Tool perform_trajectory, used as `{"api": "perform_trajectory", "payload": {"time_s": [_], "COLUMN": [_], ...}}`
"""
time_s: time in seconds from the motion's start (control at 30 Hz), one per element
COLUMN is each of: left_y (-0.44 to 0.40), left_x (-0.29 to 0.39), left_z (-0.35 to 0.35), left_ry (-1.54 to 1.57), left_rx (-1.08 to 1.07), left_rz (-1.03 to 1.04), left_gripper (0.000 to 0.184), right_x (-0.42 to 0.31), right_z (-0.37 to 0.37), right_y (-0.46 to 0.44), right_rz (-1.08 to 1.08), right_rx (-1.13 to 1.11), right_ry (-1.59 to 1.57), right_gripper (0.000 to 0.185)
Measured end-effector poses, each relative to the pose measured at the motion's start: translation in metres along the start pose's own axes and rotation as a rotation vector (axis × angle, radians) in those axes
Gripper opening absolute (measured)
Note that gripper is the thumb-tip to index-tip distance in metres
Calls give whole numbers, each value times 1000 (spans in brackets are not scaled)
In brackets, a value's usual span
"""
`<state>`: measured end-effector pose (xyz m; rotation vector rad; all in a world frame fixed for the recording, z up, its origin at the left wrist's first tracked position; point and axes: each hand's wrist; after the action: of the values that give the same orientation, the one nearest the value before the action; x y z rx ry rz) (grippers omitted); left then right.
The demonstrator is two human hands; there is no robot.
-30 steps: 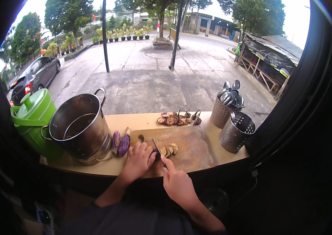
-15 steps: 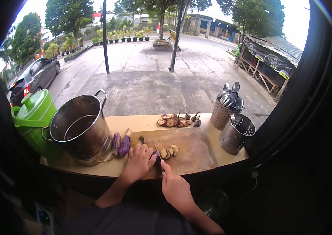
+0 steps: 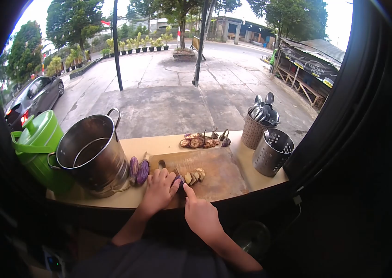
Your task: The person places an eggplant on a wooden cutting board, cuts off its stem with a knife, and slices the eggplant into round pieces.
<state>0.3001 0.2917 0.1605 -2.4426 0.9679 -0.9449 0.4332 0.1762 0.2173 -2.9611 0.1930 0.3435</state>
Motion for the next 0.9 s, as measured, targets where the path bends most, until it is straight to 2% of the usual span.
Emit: {"api": "perform_trajectory", "payload": {"time_s": [0.47, 0.53, 0.83, 0.9], "left_y": [1, 1, 3, 5], "left_x": [4, 4, 0, -1], "left_z": [-5, -5, 2, 5], "left_ry": [13, 8, 0, 83], "left_rx": [-42, -44, -7, 80], "left_rz": [-54, -64, -78, -19], "left_gripper": [27, 27, 31, 27], "right_x": [0, -1, 7, 10], "right_z": [5, -4, -4, -2], "right_y": [9, 18, 2, 5], "right_rz": [22, 49, 30, 26], "right_rx": [30, -26, 16, 22], "right_ry": [-38, -20, -90, -122], "right_gripper": [44, 42, 39, 39]}}
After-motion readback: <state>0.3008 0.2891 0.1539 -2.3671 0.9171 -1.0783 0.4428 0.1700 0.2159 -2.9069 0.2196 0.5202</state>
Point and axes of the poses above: each hand's wrist, its own y-axis away from the middle knuckle, its own z-axis out of the palm, x = y × z, and after that the axes turned 13 degrees about y, right-handed
